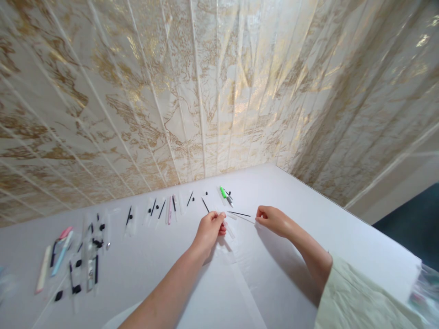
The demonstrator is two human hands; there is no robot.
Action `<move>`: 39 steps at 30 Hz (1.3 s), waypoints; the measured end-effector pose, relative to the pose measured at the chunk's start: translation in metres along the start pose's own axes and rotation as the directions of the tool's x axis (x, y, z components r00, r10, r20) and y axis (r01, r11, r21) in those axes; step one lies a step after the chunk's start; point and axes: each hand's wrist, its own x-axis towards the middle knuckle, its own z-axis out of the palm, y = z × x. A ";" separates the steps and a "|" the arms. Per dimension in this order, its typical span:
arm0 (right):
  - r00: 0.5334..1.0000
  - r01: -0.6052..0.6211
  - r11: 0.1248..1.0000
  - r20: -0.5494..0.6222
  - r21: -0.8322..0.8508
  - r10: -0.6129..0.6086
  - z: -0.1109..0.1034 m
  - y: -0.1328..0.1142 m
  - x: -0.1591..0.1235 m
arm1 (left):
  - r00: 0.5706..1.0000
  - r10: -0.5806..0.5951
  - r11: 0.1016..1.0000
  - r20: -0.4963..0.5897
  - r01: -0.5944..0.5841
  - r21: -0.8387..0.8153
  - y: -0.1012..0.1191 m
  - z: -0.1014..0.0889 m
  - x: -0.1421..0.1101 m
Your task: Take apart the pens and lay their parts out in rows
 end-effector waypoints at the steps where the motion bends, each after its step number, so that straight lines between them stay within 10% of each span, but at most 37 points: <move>1: 1.000 -0.002 1.000 0.021 -0.018 0.002 0.003 -0.001 0.000 | 1.000 -0.005 1.000 0.012 0.005 0.014 -0.001 0.001 -0.001; 39: 0.998 0.015 0.993 0.059 -0.118 -0.008 0.030 -0.023 -0.006 | 0.993 0.102 0.966 0.057 -0.113 0.232 -0.023 0.005 0.004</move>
